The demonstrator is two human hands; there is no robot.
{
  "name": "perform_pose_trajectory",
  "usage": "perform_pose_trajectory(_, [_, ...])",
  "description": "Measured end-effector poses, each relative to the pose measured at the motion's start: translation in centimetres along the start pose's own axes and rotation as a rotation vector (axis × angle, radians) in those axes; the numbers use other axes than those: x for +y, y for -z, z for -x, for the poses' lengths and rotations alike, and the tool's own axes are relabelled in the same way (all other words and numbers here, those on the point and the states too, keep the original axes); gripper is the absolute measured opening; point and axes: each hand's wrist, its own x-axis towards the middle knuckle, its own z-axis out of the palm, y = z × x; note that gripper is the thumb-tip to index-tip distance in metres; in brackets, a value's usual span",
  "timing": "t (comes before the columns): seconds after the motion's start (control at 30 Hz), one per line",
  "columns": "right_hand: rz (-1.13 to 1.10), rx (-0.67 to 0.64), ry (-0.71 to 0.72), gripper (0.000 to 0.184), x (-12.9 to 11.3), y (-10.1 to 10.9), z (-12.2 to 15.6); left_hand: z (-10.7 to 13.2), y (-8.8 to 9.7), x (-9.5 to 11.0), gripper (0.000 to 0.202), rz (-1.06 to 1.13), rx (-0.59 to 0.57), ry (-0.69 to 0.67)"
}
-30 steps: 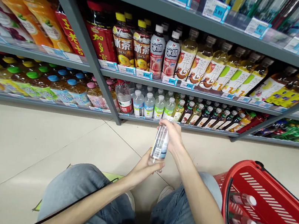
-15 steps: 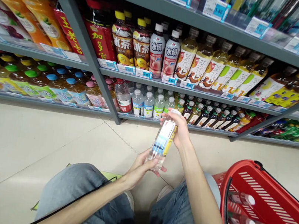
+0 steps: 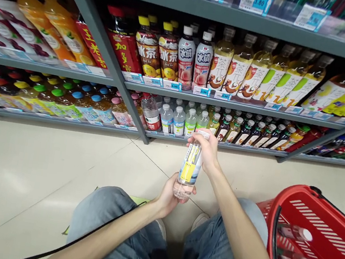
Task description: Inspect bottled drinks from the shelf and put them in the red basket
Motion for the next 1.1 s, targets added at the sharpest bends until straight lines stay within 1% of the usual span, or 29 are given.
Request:
perform_pose_trajectory(0.1, [0.017,0.019,0.057,0.027,0.1,-0.3,0.1,-0.3,0.1,0.0,0.037,0.012,0.121,0.016])
perform_pose_trajectory(0.2, [0.025,0.066,0.128,0.029,0.2,-0.4,0.1,-0.7,0.3,0.0,0.028,0.062,0.202,-0.047])
perform_pose_trajectory(0.27, [0.012,0.123,0.163,0.029,0.2,-0.3,-0.1,-0.9,0.4,0.1,0.025,0.101,0.227,-0.097])
perform_pose_trajectory(0.37, [-0.022,0.213,0.190,0.029,0.3,-0.1,-0.5,-0.9,0.4,0.2,0.024,0.140,0.233,-0.136])
perform_pose_trajectory(0.47, [-0.040,0.225,0.183,0.029,0.4,0.0,-0.6,-0.8,0.4,0.2,0.023,0.142,0.217,-0.121])
perform_pose_trajectory(0.57, [-0.015,0.171,0.155,0.028,0.4,0.1,-0.5,-0.9,0.5,0.1,0.021,0.132,0.216,-0.100])
perform_pose_trajectory(0.67, [0.036,0.080,0.141,0.027,0.2,0.1,-0.2,-0.8,0.7,0.0,0.020,0.123,0.215,-0.075])
perform_pose_trajectory(0.73, [0.064,-0.015,0.129,0.025,-0.2,0.1,0.0,-0.7,0.9,0.0,0.022,0.120,0.179,-0.026])
perform_pose_trajectory(0.8, [0.072,-0.113,0.077,0.024,-0.6,0.0,0.2,-0.4,0.9,-0.2,0.025,0.116,0.122,0.051])
perform_pose_trajectory(0.87, [0.076,-0.170,0.017,0.026,-0.9,0.0,0.5,-0.2,0.8,-0.5,0.030,0.108,0.074,0.125])
perform_pose_trajectory(0.9, [0.079,-0.175,-0.002,0.028,-1.0,-0.1,0.6,-0.1,0.7,-0.7,0.032,0.103,0.057,0.153])
perform_pose_trajectory(0.97, [0.083,-0.147,-0.011,0.033,-1.0,-0.1,0.7,-0.1,0.5,-1.0,0.034,0.102,0.049,0.195])
perform_pose_trajectory(1.0, [0.082,-0.116,-0.011,0.035,-0.9,-0.1,0.7,-0.1,0.4,-1.0,0.033,0.107,0.069,0.195])
perform_pose_trajectory(1.03, [0.073,-0.072,-0.014,0.036,-0.8,-0.1,0.6,-0.1,0.3,-1.0,0.031,0.117,0.108,0.173])
perform_pose_trajectory(1.1, [0.034,0.049,-0.022,0.036,-0.5,0.1,0.3,-0.3,0.1,-0.7,0.024,0.142,0.210,0.079])
